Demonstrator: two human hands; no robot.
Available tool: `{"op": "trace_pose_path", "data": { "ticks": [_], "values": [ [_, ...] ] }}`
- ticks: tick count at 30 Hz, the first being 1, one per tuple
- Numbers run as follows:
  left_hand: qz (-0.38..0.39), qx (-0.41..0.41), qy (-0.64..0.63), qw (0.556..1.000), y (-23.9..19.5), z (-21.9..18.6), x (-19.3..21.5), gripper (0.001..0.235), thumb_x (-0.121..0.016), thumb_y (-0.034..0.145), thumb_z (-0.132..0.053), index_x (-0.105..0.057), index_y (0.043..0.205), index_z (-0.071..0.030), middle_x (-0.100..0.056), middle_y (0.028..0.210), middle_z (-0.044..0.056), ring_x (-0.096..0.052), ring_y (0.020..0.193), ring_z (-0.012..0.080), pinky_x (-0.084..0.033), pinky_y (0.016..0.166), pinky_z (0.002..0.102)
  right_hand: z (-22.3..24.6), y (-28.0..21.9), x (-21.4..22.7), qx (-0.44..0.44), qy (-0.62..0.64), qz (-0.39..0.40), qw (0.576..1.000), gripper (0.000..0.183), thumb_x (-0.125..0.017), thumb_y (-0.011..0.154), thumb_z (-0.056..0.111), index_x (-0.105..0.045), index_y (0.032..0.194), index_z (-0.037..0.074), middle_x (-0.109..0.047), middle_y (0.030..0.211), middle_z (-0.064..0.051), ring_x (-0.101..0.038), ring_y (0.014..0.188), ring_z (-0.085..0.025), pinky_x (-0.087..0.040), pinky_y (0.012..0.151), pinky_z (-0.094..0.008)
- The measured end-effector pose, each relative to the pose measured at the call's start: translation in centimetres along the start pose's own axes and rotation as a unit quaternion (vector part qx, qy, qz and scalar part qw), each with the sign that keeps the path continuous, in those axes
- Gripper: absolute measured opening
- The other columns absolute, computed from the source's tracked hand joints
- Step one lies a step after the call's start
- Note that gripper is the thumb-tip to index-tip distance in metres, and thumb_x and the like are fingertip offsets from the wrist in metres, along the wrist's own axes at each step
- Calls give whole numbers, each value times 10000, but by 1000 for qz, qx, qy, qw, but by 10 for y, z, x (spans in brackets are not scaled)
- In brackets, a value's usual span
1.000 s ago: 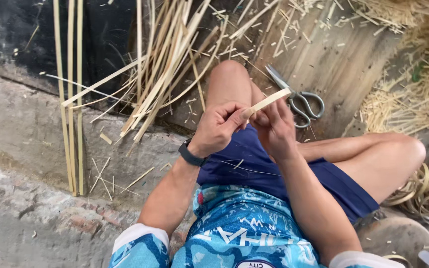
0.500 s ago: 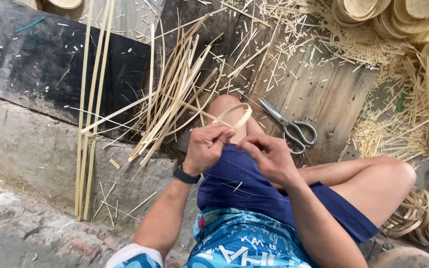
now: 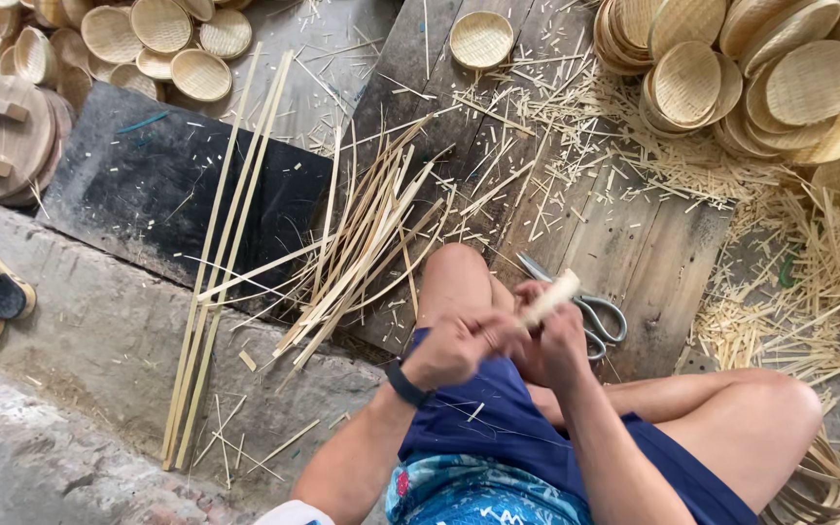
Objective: The person sits on the floor and repeatedly bends thin bamboo strips into circular rims, joining the ends by hand and trimming excess with scissors. Finished rims are placed in a growing pile nearby.
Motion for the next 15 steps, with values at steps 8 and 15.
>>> {"op": "trace_pose_path", "data": {
  "ticks": [8, 15],
  "values": [
    [46, 24, 18, 998, -3, -12, -29, 176, -607, 1075, -110, -760, 1097, -25, -660, 785, -1, -592, 726, 87, -478, 653, 231, 15, 15, -10, -110, 186, 173, 961, 181, -646, 1019, 138, -661, 1083, -31, -585, 782, 12, -520, 616, -112, -454, 579, -260],
    [-75, -161, 423, 889, 2, -28, 19, 142, -691, 959, -96, -759, 1080, -66, -748, 837, 94, -717, 725, 133, -566, 627, 313, 55, -26, -11, 237, -342, 82, 906, 227, -724, 890, 67, -727, 1116, 52, -698, 1026, -72, -656, 782, -136, -540, 673, -276]
  ]
}}
Point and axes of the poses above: each hand's wrist, its own y-axis towards the middle knuckle, its own x-axis out of the back of the hand, z = x × y, the point moved 1 cm from there along y, towards the middle knuckle
